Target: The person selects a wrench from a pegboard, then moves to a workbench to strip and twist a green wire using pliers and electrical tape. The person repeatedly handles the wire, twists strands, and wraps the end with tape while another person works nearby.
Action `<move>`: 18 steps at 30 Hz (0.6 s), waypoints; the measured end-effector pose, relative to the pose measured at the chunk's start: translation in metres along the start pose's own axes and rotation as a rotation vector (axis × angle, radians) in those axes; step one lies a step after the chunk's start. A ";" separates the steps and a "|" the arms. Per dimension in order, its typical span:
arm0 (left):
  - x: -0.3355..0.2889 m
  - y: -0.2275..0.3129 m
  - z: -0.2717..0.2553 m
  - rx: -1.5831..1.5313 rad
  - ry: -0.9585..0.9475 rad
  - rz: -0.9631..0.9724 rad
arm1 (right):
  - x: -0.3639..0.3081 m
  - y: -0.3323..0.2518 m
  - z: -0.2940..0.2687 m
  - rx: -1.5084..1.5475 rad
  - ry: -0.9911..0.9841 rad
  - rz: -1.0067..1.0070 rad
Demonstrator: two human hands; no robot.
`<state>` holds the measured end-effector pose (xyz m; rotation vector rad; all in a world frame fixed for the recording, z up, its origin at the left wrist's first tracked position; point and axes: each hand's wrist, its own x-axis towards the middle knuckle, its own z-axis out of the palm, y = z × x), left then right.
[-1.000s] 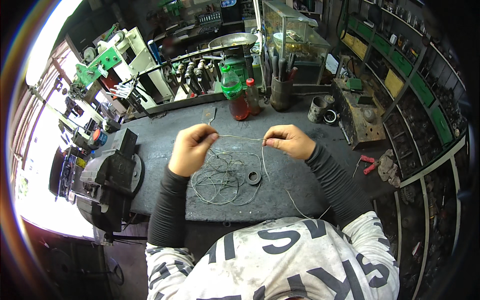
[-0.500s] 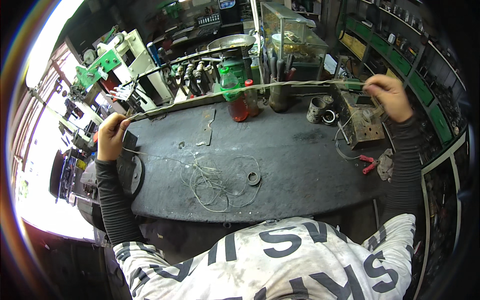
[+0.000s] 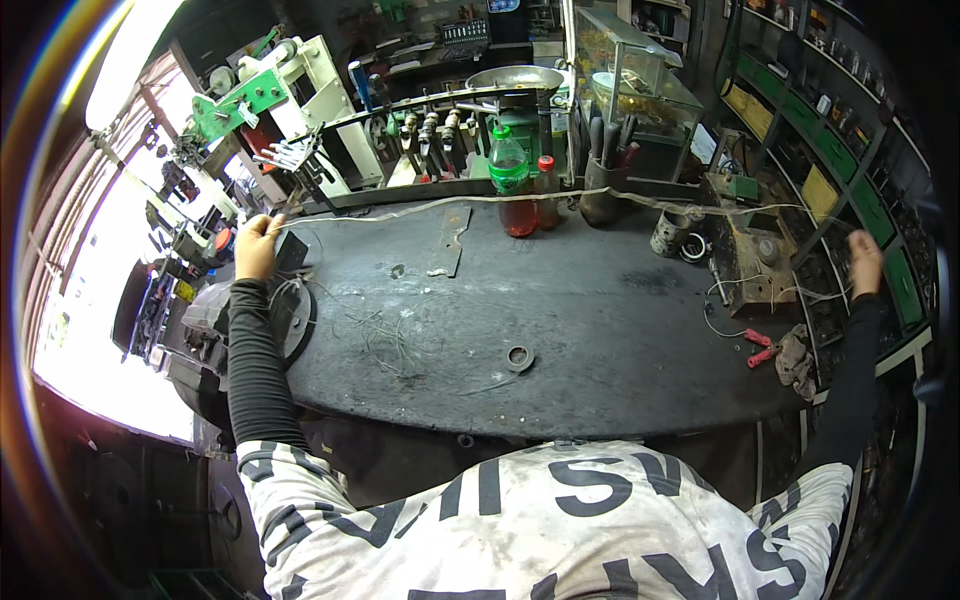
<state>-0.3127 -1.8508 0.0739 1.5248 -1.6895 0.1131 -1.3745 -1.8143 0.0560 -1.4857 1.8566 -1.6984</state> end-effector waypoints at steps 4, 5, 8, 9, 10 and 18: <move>-0.011 0.050 0.023 -0.128 -0.218 -0.015 | -0.083 0.016 0.077 -0.170 -0.730 0.151; -0.015 0.066 0.025 -0.180 -0.278 -0.038 | -0.099 -0.001 0.098 -0.405 -0.827 0.192; -0.016 0.115 0.042 -0.259 -0.468 -0.093 | -0.120 -0.038 0.132 -0.752 -0.742 -0.138; -0.016 0.131 0.049 -0.286 -0.508 -0.075 | -0.122 -0.049 0.145 -0.687 -0.635 -0.259; -0.019 0.142 0.055 -0.282 -0.548 -0.075 | -0.130 -0.084 0.169 -0.431 -0.639 -0.276; -0.051 0.248 0.083 -0.801 -0.927 -0.175 | -0.254 -0.301 0.364 0.566 -1.165 -0.139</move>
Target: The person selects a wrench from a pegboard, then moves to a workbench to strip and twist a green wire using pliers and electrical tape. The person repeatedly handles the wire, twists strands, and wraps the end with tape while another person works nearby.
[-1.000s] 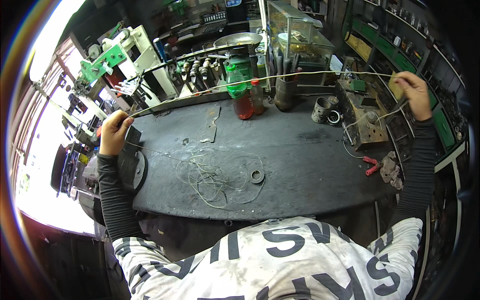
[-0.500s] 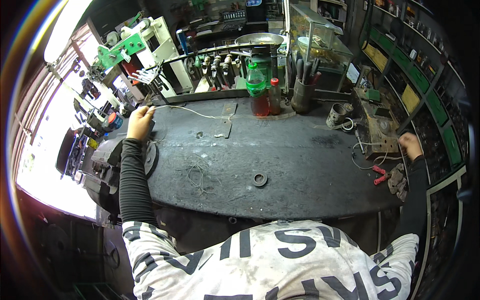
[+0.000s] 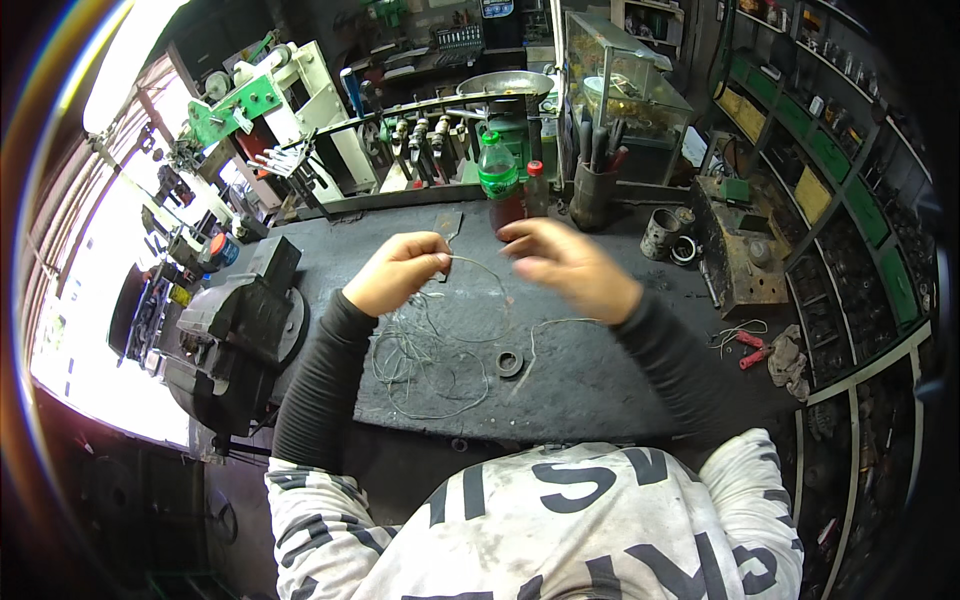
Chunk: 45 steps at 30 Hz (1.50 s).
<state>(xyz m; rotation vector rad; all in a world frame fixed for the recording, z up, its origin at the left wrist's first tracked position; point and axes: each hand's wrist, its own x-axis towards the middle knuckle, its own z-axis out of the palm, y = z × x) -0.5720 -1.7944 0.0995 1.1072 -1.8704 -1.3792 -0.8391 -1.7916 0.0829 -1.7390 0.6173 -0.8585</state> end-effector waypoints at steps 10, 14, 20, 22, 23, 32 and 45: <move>-0.005 -0.051 0.028 -0.292 -0.119 0.023 | 0.025 -0.004 0.016 -0.913 -0.036 -0.380; -0.005 -0.100 0.022 0.204 0.146 0.205 | 0.015 -0.040 -0.018 -1.087 0.155 -0.617; -0.014 -0.083 0.001 0.569 0.303 0.193 | -0.021 -0.073 -0.073 -1.106 0.300 -0.553; -0.005 -0.056 -0.006 0.829 0.331 0.322 | -0.034 -0.087 -0.079 -1.026 0.361 -0.481; 0.000 -0.044 -0.006 0.935 0.362 0.402 | -0.038 -0.091 -0.081 -0.997 0.388 -0.526; -0.019 -0.027 -0.011 0.693 0.264 0.284 | -0.086 -0.034 -0.149 -0.677 0.642 -0.261; -0.085 -0.115 -0.072 0.257 0.990 0.247 | -0.200 0.096 -0.229 -0.292 1.111 0.121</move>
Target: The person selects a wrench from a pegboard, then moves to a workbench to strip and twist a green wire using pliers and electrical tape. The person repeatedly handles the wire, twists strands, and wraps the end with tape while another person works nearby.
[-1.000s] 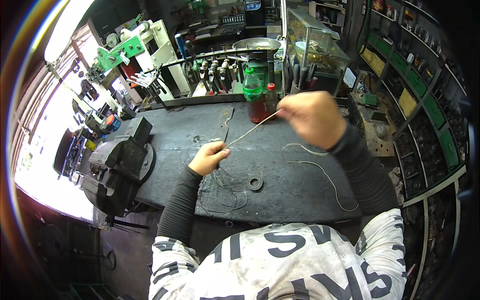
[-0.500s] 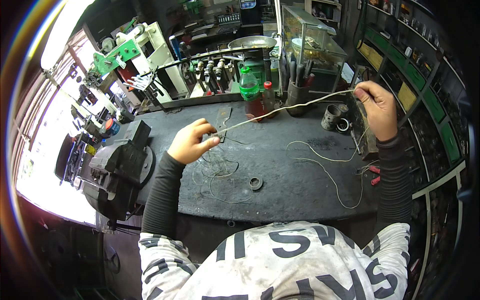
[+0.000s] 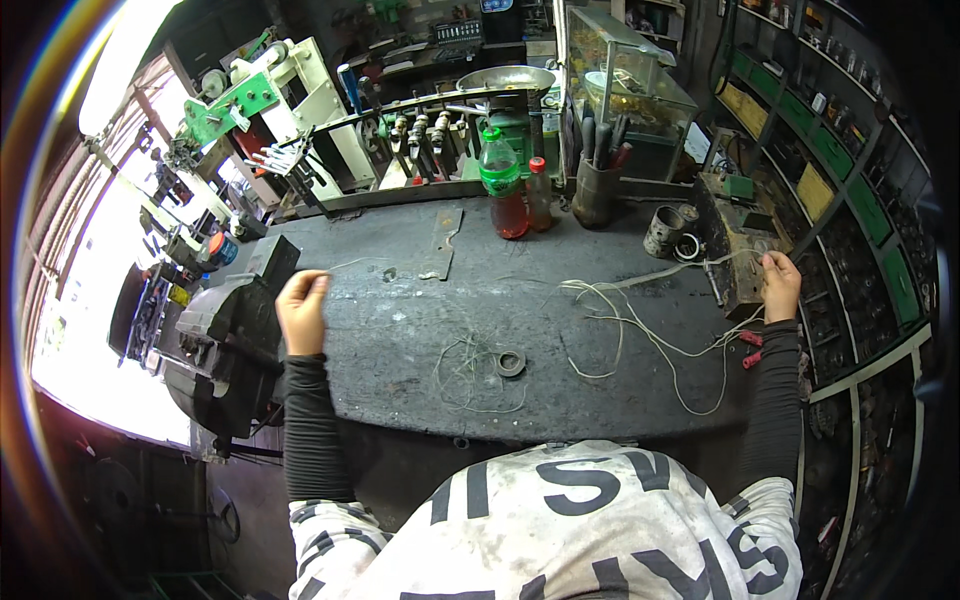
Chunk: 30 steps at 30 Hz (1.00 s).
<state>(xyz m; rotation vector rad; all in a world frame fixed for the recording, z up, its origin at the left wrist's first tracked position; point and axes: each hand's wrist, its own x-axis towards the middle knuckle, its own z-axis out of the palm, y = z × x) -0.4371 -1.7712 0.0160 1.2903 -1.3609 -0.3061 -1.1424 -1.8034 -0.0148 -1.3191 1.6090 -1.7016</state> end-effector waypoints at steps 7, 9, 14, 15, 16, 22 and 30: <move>0.025 -0.143 -0.150 0.585 0.288 -0.179 | -0.008 -0.014 -0.020 0.116 -0.216 0.132; 0.040 -0.133 -0.139 0.756 0.097 -0.203 | -0.011 -0.035 -0.008 0.135 -0.286 0.124; 0.031 -0.070 -0.021 1.073 -0.147 0.308 | -0.016 -0.069 0.025 0.183 -0.461 0.047; 0.022 -0.054 0.013 0.752 -0.244 0.345 | -0.021 -0.080 0.031 0.173 -0.478 0.057; 0.005 -0.032 0.052 0.562 -0.362 0.251 | -0.023 -0.086 0.035 0.201 -0.498 0.059; -0.070 0.044 0.194 -0.155 -1.140 0.125 | -0.030 -0.103 0.041 0.276 -0.556 0.047; -0.077 0.058 0.189 -0.565 -1.390 -0.321 | -0.029 -0.093 0.029 0.270 -0.537 0.068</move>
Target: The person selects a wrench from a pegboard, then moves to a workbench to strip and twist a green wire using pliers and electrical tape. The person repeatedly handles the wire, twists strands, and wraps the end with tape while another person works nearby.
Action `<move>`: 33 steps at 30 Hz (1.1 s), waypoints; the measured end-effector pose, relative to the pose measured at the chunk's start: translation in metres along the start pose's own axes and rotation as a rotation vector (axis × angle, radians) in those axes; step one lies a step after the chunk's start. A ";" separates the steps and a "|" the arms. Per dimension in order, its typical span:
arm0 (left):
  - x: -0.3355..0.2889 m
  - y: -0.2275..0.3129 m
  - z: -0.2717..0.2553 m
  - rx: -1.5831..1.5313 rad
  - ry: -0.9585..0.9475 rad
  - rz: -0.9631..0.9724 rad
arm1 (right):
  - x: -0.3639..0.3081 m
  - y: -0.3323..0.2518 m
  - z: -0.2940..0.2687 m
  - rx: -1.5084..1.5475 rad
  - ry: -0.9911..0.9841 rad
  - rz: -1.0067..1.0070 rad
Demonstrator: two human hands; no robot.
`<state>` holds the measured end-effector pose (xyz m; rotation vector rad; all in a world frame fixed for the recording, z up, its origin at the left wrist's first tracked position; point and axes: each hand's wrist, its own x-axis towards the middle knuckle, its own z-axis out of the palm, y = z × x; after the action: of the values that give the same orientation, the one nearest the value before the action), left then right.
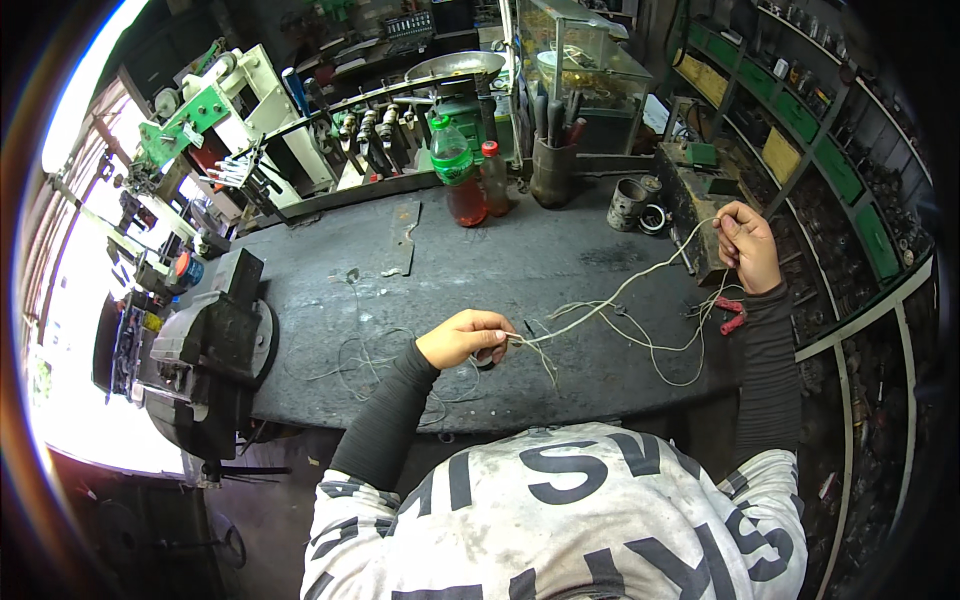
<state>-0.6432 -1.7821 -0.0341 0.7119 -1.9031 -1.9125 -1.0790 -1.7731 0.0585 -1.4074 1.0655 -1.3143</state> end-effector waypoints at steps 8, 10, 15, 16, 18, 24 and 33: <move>-0.020 0.025 0.003 0.111 0.374 0.110 | -0.002 0.060 -0.025 -0.313 -0.202 0.228; -0.022 0.028 0.002 0.273 0.514 0.164 | 0.002 0.080 -0.020 -0.572 -0.327 0.182; -0.018 0.043 0.000 0.391 0.602 0.380 | 0.002 0.088 0.038 -1.225 -0.337 0.060; -0.016 0.045 -0.001 0.393 0.597 0.417 | 0.001 0.089 0.054 -1.466 -0.268 -0.021; -0.017 0.039 0.001 0.269 0.606 0.360 | 0.007 0.064 0.105 -1.124 -0.115 -0.285; -0.010 0.046 0.011 0.187 0.626 0.348 | 0.002 0.033 0.200 -0.599 -0.389 -0.302; -0.011 0.072 0.031 0.366 0.436 0.644 | 0.000 0.083 0.233 0.537 -0.771 0.442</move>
<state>-0.6590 -1.7528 0.0378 0.4721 -1.8936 -0.9493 -0.8470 -1.7775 -0.0281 -1.0335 0.4093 -0.5708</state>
